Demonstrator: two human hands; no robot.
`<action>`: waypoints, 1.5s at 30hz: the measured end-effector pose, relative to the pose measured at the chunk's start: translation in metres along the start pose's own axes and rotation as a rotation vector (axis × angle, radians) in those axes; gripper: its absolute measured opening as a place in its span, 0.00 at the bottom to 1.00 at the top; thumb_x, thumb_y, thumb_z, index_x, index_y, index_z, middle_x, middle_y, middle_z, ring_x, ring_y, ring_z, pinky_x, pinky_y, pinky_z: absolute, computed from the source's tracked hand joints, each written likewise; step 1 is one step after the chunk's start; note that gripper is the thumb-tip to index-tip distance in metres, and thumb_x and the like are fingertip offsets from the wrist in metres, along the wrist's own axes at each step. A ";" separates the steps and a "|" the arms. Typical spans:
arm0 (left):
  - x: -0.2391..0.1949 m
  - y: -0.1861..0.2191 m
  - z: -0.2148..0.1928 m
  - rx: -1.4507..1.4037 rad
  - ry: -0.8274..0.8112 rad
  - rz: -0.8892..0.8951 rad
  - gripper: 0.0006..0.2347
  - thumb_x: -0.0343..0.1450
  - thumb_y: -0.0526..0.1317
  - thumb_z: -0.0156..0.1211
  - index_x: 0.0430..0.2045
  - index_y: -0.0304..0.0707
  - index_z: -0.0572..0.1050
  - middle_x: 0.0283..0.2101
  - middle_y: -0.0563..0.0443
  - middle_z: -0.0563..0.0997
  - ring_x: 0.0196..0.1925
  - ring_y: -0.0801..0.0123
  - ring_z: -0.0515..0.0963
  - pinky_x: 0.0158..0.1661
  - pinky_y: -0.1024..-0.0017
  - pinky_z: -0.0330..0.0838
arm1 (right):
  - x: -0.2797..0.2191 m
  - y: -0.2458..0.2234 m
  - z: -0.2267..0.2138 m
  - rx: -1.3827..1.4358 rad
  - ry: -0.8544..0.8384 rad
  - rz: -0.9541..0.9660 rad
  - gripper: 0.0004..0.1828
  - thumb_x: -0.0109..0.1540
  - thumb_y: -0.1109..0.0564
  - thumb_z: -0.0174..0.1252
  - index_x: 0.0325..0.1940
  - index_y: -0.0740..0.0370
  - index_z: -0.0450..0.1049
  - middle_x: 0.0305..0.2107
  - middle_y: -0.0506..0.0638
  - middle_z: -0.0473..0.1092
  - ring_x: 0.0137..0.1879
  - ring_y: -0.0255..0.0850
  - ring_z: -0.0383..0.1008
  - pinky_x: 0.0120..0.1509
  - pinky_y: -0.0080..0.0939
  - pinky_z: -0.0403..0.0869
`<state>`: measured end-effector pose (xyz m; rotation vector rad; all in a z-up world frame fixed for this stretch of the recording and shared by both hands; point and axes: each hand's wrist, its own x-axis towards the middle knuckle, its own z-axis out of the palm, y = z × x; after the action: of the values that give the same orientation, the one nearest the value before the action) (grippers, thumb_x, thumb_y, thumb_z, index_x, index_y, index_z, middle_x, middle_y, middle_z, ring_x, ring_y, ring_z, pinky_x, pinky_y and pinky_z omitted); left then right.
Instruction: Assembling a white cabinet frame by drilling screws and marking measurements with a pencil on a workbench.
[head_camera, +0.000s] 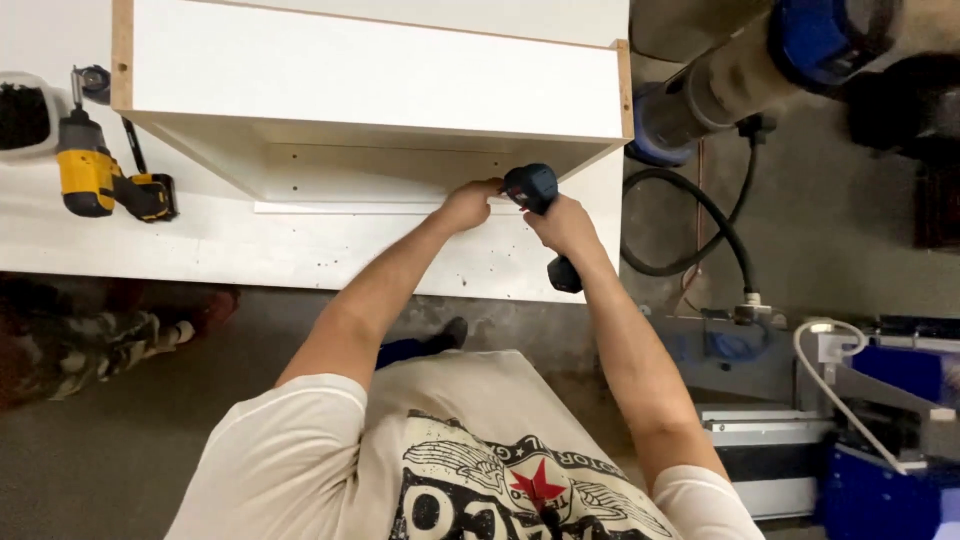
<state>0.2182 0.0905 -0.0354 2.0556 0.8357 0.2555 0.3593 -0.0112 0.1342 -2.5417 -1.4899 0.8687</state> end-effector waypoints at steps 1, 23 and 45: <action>0.002 -0.004 0.004 -0.006 0.003 -0.001 0.22 0.73 0.28 0.51 0.64 0.37 0.70 0.62 0.39 0.77 0.66 0.49 0.73 0.64 0.54 0.68 | 0.009 0.003 0.004 -0.007 -0.002 -0.001 0.21 0.58 0.46 0.61 0.40 0.68 0.79 0.24 0.62 0.77 0.39 0.59 0.82 0.47 0.55 0.75; 0.005 -0.010 0.002 -0.016 -0.189 -0.071 0.30 0.71 0.32 0.52 0.72 0.43 0.56 0.68 0.40 0.70 0.69 0.46 0.69 0.65 0.51 0.68 | 0.038 -0.002 0.008 0.069 -0.065 0.122 0.15 0.56 0.49 0.59 0.27 0.64 0.79 0.12 0.53 0.72 0.20 0.45 0.77 0.32 0.42 0.74; -0.029 0.018 -0.040 0.508 -0.439 -0.343 0.34 0.70 0.30 0.47 0.75 0.58 0.52 0.80 0.51 0.40 0.79 0.37 0.35 0.67 0.32 0.40 | 0.054 0.000 0.025 0.100 -0.112 0.300 0.16 0.56 0.50 0.60 0.20 0.63 0.78 0.11 0.52 0.71 0.20 0.44 0.77 0.30 0.41 0.76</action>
<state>0.1861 0.0911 0.0067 2.2483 1.0193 -0.6362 0.3665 0.0276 0.0895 -2.7227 -1.0719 1.1083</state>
